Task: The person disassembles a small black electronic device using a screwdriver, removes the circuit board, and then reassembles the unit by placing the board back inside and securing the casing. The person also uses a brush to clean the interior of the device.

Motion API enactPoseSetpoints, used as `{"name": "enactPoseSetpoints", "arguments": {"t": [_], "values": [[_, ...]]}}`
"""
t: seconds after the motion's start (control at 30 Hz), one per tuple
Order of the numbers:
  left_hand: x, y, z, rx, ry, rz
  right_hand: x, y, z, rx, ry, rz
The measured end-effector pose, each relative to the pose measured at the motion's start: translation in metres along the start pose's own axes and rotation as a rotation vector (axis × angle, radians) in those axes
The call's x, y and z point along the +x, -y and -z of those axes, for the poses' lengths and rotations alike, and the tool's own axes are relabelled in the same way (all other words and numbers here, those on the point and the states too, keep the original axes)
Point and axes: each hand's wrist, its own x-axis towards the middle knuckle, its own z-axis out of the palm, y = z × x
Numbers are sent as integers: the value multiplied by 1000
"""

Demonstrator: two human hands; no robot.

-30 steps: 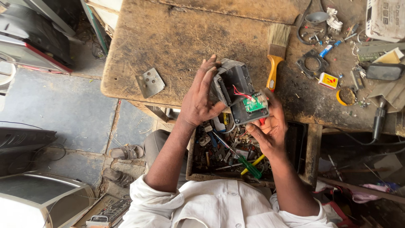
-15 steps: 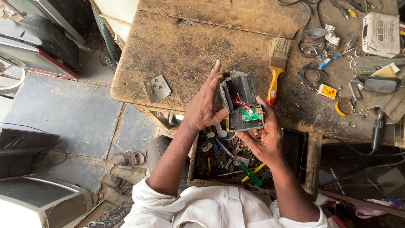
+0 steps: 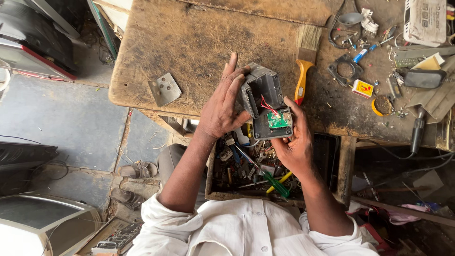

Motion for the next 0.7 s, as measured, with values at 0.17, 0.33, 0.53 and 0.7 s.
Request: {"name": "enactPoseSetpoints", "arguments": {"t": [0.17, 0.33, 0.53, 0.7], "values": [[-2, 2, -3, 26, 28, 30, -1, -6, 3, -26, -10, 19], [-2, 4, -7, 55, 28, 4, 1, -11, 5, -78, -29, 30], [-2, 3, -6, 34, 67, 24, -3, -14, 7, -130, -94, -55], [1, 1, -6, 39, 85, 51, -5, -14, 14, -89, -112, -81]]}}
